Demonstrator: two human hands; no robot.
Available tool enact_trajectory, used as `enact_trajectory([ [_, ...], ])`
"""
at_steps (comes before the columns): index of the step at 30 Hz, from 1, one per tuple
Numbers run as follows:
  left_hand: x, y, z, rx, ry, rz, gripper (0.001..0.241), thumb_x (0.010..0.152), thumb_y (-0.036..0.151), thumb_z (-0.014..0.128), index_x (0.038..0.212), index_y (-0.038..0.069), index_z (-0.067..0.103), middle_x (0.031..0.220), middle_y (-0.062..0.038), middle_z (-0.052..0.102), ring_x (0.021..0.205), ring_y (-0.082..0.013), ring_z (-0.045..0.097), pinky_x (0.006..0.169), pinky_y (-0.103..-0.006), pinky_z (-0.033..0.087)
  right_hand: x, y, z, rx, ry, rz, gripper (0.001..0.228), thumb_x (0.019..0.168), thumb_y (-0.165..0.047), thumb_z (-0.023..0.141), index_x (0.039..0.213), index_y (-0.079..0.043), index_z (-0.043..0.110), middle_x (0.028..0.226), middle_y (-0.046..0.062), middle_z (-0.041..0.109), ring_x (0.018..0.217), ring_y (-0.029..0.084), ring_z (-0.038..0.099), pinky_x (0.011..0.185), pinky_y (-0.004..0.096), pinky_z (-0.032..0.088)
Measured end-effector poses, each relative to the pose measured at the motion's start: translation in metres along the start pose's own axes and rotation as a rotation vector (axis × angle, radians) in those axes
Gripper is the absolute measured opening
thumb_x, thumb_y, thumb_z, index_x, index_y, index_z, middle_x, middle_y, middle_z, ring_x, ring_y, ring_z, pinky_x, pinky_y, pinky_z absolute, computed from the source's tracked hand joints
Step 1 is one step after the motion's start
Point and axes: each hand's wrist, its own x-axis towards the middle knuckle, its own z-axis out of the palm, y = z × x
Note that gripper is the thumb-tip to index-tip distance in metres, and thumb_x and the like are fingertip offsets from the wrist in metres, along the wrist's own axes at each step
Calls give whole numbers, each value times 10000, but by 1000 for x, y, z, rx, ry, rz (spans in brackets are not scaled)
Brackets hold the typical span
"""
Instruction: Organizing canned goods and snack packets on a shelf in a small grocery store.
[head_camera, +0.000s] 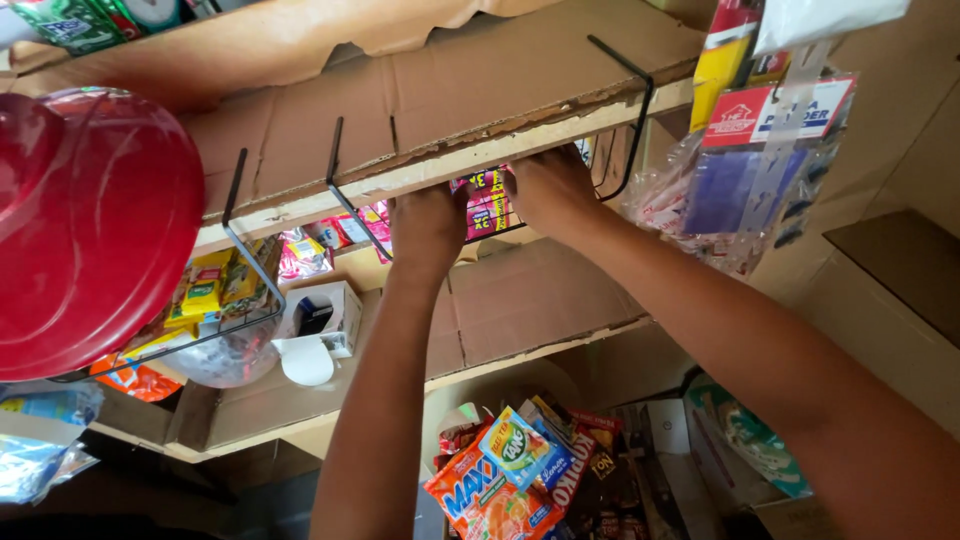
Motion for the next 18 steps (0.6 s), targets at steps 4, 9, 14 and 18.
enact_trajectory([
  [4, 1, -4, 10, -63, 72, -5, 354, 925, 289, 701, 1138, 7, 706, 1120, -271, 685, 1060, -491, 609, 932, -553, 454, 18, -11, -4, 86, -156, 172, 398, 941, -333, 681, 1172, -10, 690, 1112, 251, 689, 1034, 435, 642, 911, 528, 494],
  [9, -2, -4, 9, -139, 25, -36, 309, 933, 187, 652, 1158, -23, 680, 1131, -282, 678, 1057, -487, 623, 932, -550, 489, 10, -12, -1, 69, -16, 20, 416, 888, -314, 694, 1170, -8, 700, 1131, 244, 697, 1056, 434, 642, 929, 526, 482],
  [14, -2, -5, 15, -97, 24, -30, 234, 955, 166, 642, 1089, -12, 711, 1083, -282, 693, 995, -490, 650, 881, -551, 521, 4, -6, -12, 91, -165, 95, 414, 957, -359, 659, 1214, -38, 697, 1133, 233, 699, 1072, 417, 649, 961, 516, 488],
  [18, -5, -11, 19, -90, 108, 17, 228, 981, 188, 679, 1064, -23, 704, 1039, -280, 704, 952, -489, 658, 872, -546, 535, -7, -3, -30, 91, -278, 119, 430, 1021, -372, 585, 1351, -108, 661, 1179, 222, 700, 1100, 407, 645, 1016, 508, 473],
])
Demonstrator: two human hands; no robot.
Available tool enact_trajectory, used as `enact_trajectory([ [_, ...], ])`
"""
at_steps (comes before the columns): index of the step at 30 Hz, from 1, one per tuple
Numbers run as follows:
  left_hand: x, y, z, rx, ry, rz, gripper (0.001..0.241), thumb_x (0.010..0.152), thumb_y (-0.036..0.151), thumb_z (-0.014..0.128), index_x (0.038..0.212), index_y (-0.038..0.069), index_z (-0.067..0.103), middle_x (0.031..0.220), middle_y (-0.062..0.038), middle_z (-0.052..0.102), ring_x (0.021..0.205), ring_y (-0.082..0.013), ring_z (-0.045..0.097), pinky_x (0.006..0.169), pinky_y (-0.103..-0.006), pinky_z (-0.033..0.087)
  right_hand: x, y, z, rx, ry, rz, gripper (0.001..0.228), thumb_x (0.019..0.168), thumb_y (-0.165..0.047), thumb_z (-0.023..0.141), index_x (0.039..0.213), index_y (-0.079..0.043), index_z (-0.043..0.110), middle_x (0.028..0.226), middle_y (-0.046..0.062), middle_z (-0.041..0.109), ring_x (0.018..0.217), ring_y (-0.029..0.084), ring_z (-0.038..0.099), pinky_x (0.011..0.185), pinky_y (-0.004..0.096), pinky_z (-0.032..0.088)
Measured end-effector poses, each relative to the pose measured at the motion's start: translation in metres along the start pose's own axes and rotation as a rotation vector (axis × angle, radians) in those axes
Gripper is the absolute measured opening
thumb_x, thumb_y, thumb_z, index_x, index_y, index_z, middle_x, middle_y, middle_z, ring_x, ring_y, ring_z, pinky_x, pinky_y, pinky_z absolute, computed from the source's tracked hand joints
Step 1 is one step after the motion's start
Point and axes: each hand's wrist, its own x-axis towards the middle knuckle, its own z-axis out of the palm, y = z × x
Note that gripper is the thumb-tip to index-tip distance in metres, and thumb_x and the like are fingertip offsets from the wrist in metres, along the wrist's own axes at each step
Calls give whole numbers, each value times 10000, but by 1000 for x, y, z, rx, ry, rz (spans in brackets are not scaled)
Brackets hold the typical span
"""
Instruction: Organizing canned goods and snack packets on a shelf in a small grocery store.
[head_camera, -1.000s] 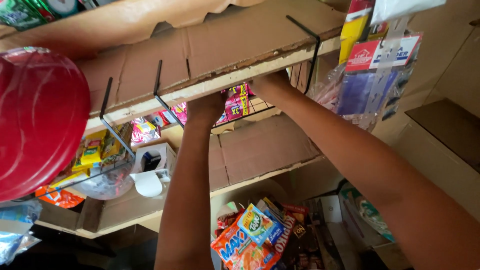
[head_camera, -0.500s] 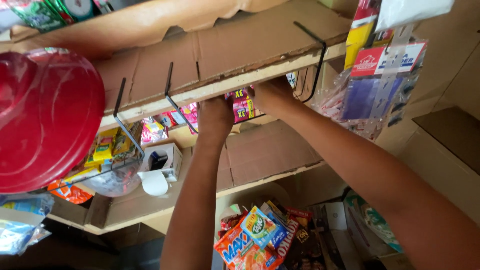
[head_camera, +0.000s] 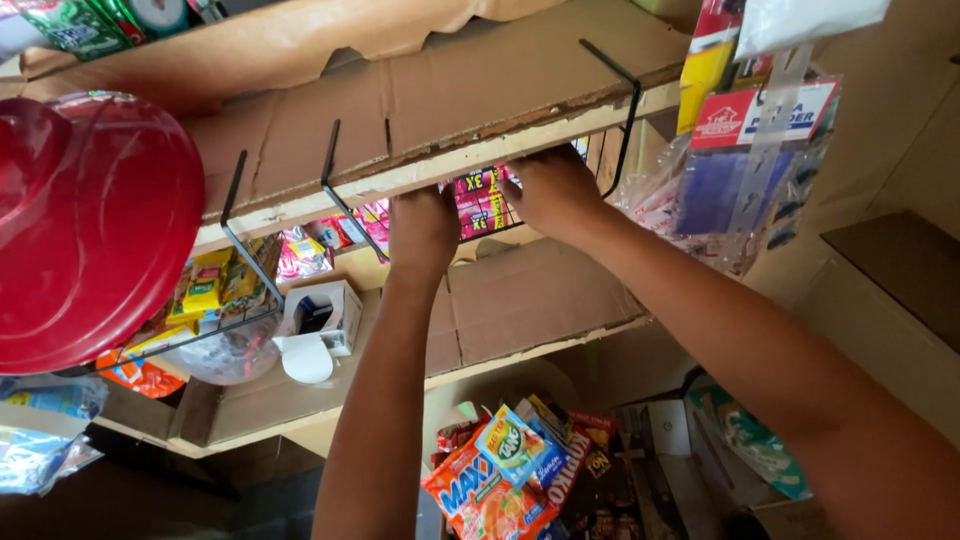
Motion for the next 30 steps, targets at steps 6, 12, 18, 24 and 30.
enact_trajectory([
  [6, -30, 42, -47, -136, 107, 98, 366, 913, 77, 684, 1263, -22, 646, 1213, -287, 641, 1026, -475, 643, 872, -524, 535, -48, 13, 8, 108, 342, -298, 393, 982, -259, 645, 1302, -33, 683, 1423, 235, 592, 1300, 409, 558, 1077, 476, 447],
  [12, -73, 74, -67, -149, 220, 165, 410, 924, 80, 683, 1326, 26, 627, 1339, -273, 603, 1181, -467, 628, 980, -513, 514, -101, -32, -30, 360, 290, -346, 333, 950, -127, 692, 1270, -37, 697, 1409, 196, 617, 1305, 375, 581, 1079, 455, 469],
  [18, -121, 92, -88, -295, 175, -44, 348, 963, 85, 654, 1311, 71, 646, 1375, -208, 633, 1193, -421, 647, 984, -470, 540, -126, -54, -19, 597, 300, -485, 300, 1000, -50, 674, 1298, -19, 667, 1311, 167, 691, 1241, 306, 678, 1060, 395, 544],
  [24, -164, 76, -95, -308, 188, -231, 298, 985, 113, 656, 1283, 103, 667, 1330, -172, 672, 1142, -382, 690, 920, -433, 576, -130, -80, 2, 767, 12, -359, 327, 953, -35, 658, 1278, -30, 689, 1123, 139, 758, 963, 215, 777, 785, 311, 620],
  [30, -192, 24, -111, -303, 196, -376, 317, 978, 98, 644, 1293, 70, 658, 1258, -166, 699, 1067, -341, 721, 851, -395, 604, -116, -115, 54, 858, -92, -432, 300, 935, -29, 667, 1232, -32, 703, 1110, 141, 759, 932, 202, 778, 747, 306, 641],
])
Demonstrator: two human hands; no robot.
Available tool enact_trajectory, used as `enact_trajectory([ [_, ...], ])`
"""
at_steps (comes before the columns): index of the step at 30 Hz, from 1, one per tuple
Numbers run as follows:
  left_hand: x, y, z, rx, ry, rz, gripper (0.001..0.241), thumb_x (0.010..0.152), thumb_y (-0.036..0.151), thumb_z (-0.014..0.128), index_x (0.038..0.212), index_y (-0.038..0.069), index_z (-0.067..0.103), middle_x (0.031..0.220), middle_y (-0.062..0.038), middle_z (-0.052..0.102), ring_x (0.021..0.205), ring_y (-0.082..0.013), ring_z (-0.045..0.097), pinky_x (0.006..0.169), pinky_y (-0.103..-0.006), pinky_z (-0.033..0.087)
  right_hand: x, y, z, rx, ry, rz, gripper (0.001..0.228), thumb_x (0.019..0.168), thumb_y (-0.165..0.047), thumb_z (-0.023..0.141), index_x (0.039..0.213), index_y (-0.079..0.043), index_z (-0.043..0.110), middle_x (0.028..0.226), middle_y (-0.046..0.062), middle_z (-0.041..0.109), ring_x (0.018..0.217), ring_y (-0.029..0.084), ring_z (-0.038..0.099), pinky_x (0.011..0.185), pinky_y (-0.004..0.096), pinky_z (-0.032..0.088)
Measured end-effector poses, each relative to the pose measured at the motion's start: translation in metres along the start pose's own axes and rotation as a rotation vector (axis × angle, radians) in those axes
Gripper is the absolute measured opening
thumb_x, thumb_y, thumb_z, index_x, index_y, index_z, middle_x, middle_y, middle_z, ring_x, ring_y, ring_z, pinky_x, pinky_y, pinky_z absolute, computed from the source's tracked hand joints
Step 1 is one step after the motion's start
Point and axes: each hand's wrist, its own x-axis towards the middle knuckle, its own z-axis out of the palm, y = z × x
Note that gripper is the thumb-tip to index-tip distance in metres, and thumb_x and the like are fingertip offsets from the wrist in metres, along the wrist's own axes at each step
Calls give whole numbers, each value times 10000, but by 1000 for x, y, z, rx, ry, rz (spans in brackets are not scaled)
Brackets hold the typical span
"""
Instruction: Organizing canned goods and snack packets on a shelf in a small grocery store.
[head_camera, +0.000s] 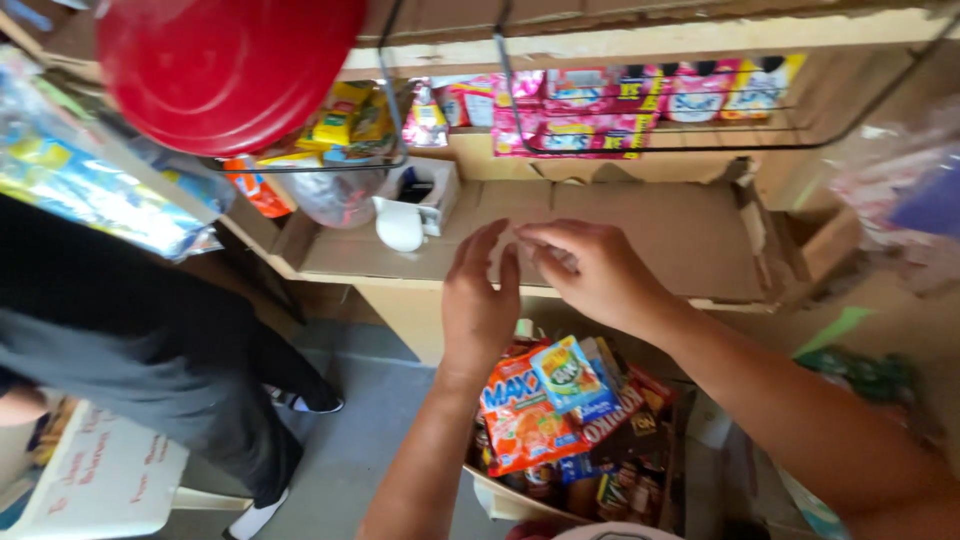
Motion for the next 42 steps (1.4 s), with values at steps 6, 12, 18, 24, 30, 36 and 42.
enact_trajectory([
  [6, 44, -60, -54, 16, 167, -236, 361, 1000, 113, 641, 1354, 43, 637, 1110, -151, 756, 894, -247, 765, 709, -331, 612, 61, -15, 50, 93, -49, 30, 270, 956, -85, 676, 1222, -40, 698, 1076, 126, 766, 873, 180, 791, 727, 299, 634],
  [12, 115, -127, -96, 503, 401, 183, 351, 993, 83, 634, 1333, 1, 660, 1258, -219, 693, 1172, -417, 616, 1021, -527, 475, 119, -27, 114, 277, 90, -83, 458, 958, -83, 662, 1398, 2, 570, 1285, 225, 679, 1002, 233, 776, 815, 299, 641],
  [18, 162, -145, -107, 506, 206, 1, 262, 1042, 299, 692, 1115, 48, 714, 1206, -188, 712, 1208, -446, 572, 1027, -555, 435, 144, -19, 162, -171, 167, -170, 914, 924, -121, 720, 1576, 140, 135, 1581, 435, 202, 1423, 578, 416, 1128, 492, 451],
  [24, 197, -140, -105, 530, 196, 149, 325, 1001, 373, 653, 1241, 161, 709, 1188, -142, 732, 1127, -366, 650, 981, -508, 477, 162, -34, 180, 80, 156, 154, 963, 923, -153, 696, 1588, 119, 54, 1609, 397, 121, 1370, 513, 455, 1041, 470, 486],
  [30, 231, -164, -91, 236, -250, -63, 383, 982, 467, 623, 1155, 134, 700, 1144, -40, 767, 1142, -245, 669, 1027, -403, 486, 140, 1, 207, 176, 166, 71, 965, 991, -125, 715, 1623, 107, 24, 1639, 377, 98, 1271, 434, 603, 886, 380, 620],
  [36, 227, -132, -92, 333, -358, -31, 471, 902, 552, 678, 1213, 200, 695, 1133, 13, 746, 1110, -201, 646, 1008, -395, 466, 167, -89, 146, 591, 33, 600, 905, 903, -106, 579, 1591, -114, -9, 1700, 15, 88, 831, 212, 744, 568, 361, 620],
  [42, 232, -146, -92, 264, -409, -209, 479, 839, 572, 718, 1182, 237, 720, 1072, 32, 767, 1049, -172, 674, 979, -360, 508, 166, -65, 154, 759, -61, 547, 839, 961, -110, 567, 1657, -104, 98, 1277, 311, 668, 779, 238, 757, 596, 340, 620],
])
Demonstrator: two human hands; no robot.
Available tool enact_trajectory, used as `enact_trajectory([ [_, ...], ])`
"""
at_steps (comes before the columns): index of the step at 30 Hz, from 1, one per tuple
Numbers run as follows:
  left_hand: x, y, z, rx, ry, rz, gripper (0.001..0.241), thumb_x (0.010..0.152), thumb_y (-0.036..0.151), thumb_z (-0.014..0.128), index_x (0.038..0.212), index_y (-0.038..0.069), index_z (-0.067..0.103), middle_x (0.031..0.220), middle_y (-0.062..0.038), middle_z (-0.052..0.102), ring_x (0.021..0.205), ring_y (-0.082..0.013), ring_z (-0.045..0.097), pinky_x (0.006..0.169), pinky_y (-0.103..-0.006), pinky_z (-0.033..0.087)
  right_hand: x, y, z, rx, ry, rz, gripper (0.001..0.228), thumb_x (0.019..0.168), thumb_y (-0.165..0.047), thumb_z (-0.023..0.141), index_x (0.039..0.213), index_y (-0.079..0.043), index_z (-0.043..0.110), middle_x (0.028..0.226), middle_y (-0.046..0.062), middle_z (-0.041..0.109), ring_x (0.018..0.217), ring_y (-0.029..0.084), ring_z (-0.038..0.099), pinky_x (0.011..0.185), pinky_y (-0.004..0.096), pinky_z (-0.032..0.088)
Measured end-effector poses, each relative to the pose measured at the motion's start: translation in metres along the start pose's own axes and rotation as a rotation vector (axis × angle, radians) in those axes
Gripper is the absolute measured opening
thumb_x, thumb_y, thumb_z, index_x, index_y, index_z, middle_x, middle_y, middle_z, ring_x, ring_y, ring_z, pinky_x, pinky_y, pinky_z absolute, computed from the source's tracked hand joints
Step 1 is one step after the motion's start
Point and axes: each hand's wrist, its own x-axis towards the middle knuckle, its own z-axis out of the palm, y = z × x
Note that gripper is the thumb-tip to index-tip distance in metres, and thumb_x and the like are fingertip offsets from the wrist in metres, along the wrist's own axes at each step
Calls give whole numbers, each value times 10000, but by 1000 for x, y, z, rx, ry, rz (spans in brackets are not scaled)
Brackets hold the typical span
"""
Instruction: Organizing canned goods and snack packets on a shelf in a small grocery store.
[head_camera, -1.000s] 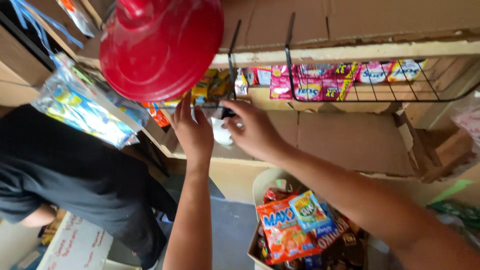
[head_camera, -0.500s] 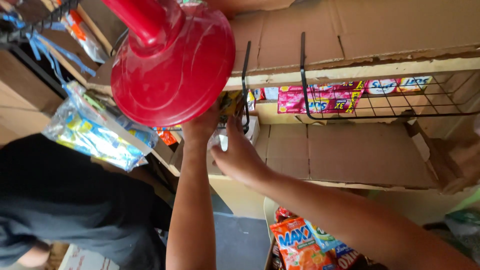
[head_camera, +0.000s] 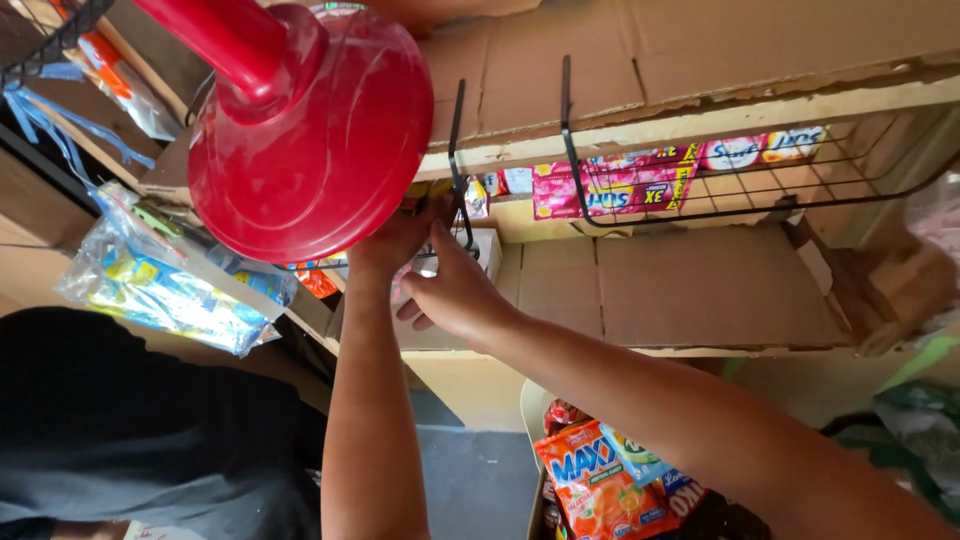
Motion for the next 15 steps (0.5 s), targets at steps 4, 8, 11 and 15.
enact_trajectory([
  [4, 15, -22, 4, -59, -128, 143, 522, 836, 555, 670, 1247, 233, 659, 1124, 33, 708, 1049, -187, 619, 907, -374, 483, -4, -1, -8, 26, 20, 57, 896, 892, -48, 578, 1641, -133, 93, 1296, 177, 661, 754, 241, 754, 604, 325, 615],
  [8, 21, -35, 7, 143, 252, 207, 384, 951, 424, 641, 1145, 97, 696, 1081, -109, 735, 1035, -307, 664, 909, -442, 509, -17, -9, -5, -68, 95, -83, 893, 860, -20, 562, 1625, -188, 135, 1407, 116, 538, 825, 211, 749, 580, 339, 614],
  [11, 23, -53, 4, 245, 334, 330, 323, 1019, 329, 563, 1193, 94, 700, 1127, -143, 721, 1069, -360, 643, 911, -482, 488, -19, -13, 7, -47, 146, -61, 913, 859, -18, 556, 1609, -204, 71, 1479, 80, 433, 864, 217, 742, 563, 362, 617],
  [15, 32, -39, -4, 240, 295, 331, 347, 970, 377, 584, 1146, 96, 686, 1084, -122, 730, 1041, -346, 660, 908, -461, 501, -16, -33, 16, -5, 158, 90, 802, 908, -79, 544, 1603, -199, 160, 1364, 89, 480, 864, 248, 741, 553, 397, 625],
])
